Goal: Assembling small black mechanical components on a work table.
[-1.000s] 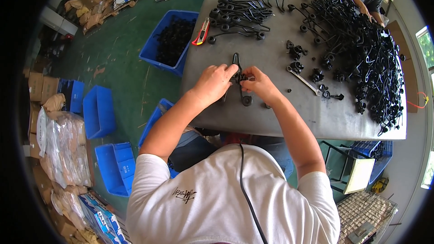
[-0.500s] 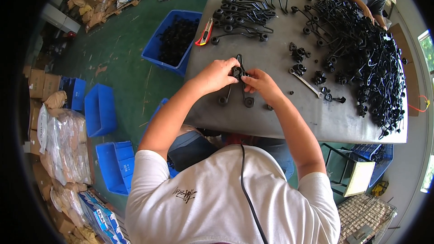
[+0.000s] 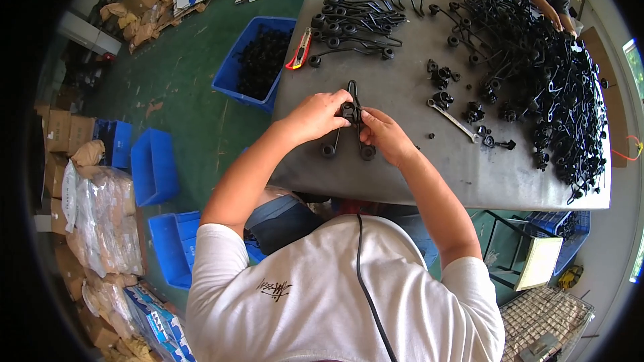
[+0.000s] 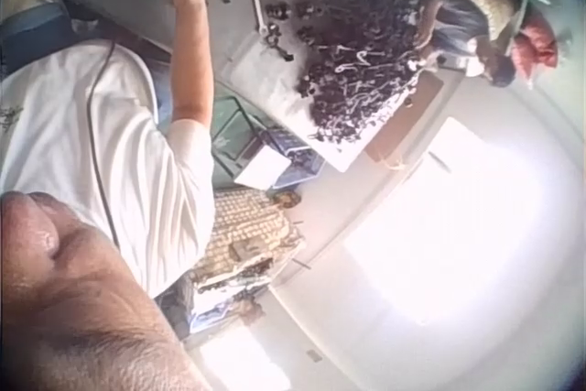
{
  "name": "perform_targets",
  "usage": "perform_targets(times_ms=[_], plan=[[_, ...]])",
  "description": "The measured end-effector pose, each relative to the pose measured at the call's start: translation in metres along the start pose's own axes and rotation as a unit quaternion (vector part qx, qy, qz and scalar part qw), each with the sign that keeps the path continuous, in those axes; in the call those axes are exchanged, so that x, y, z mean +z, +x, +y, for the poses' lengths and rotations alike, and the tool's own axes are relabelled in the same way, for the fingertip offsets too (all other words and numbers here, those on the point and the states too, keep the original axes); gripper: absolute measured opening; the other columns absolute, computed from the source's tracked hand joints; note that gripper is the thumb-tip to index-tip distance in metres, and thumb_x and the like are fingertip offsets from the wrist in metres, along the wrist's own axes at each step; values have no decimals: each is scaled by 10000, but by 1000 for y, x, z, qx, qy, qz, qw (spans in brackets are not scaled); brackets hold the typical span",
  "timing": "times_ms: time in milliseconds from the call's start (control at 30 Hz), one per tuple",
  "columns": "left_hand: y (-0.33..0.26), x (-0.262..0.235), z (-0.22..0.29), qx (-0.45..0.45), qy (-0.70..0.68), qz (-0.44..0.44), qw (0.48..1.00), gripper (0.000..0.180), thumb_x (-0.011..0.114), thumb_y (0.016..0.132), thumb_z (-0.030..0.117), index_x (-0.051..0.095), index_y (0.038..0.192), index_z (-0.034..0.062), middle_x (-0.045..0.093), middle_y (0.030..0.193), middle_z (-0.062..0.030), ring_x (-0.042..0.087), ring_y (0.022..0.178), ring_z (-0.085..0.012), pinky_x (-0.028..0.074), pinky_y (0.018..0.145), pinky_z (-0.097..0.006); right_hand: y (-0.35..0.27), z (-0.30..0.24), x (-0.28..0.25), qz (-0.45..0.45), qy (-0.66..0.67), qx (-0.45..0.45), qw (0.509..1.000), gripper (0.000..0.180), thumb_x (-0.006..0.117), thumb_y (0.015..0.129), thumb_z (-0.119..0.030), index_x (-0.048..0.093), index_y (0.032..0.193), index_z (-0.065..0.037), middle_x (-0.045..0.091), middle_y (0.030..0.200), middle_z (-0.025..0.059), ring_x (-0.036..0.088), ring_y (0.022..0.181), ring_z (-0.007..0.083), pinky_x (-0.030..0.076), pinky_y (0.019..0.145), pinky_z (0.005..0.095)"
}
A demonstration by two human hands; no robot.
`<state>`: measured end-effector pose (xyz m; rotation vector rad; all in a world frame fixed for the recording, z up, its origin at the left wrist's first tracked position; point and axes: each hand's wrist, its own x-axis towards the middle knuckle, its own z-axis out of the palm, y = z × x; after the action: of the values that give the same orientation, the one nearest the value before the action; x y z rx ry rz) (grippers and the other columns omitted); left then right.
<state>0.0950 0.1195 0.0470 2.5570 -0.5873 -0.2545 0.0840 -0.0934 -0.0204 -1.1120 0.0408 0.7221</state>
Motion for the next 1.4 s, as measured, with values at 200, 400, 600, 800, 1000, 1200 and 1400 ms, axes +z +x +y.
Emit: perform_targets(times_ms=[200,400,600,800,1000,1200,1400], plan=[[0,2,-10,54,-38,29,997,415,764,843,118,579,1210,56,673,1020,-153,671,906,-307,543,805,-403,-2,-9,3,-2,-16,7,1000,436,541,1051,-252,519,1416,-15,620,980,2,571,748,81,464,685,241],[-3,3,-9,35,-42,38,998,459,786,837,146,617,1253,53,657,992,-138,658,880,-287,542,806,-387,2,-17,13,-15,14,14,1000,462,547,1044,-274,509,1424,-14,628,972,-6,573,720,80,444,631,231],[-4,6,-1,-1,-48,24,999,499,773,831,168,600,1281,39,641,1132,-189,639,1051,-375,533,912,-429,15,-18,11,-19,-42,49,998,340,589,1029,-329,632,1159,-18,582,861,-14,481,628,63,378,559,229],[-23,12,17,-23,-91,144,985,402,686,835,61,601,1227,39,638,1059,-163,643,995,-369,532,865,-441,15,-7,6,-30,3,28,999,288,619,1016,-321,644,1057,-37,576,833,-17,449,614,52,343,514,212],[-43,59,83,69,-21,284,956,227,667,785,47,636,1007,88,630,905,-93,647,836,-305,502,743,-452,32,-17,-12,-111,16,79,990,270,628,1010,-319,665,1047,-54,651,889,6,432,552,59,372,484,215],[-44,111,100,58,37,239,969,348,760,784,204,662,1092,75,628,902,-64,633,848,-258,460,764,-400,34,-39,-5,-116,-62,133,982,318,652,991,-354,660,1113,-59,709,1032,47,430,590,61,385,519,212],[-22,139,110,78,86,211,971,415,814,744,267,657,1087,96,608,968,-58,590,912,-232,418,824,-390,31,-40,-9,-122,-99,132,979,363,659,982,-382,663,1124,-49,713,1052,45,449,611,68,400,538,222]])
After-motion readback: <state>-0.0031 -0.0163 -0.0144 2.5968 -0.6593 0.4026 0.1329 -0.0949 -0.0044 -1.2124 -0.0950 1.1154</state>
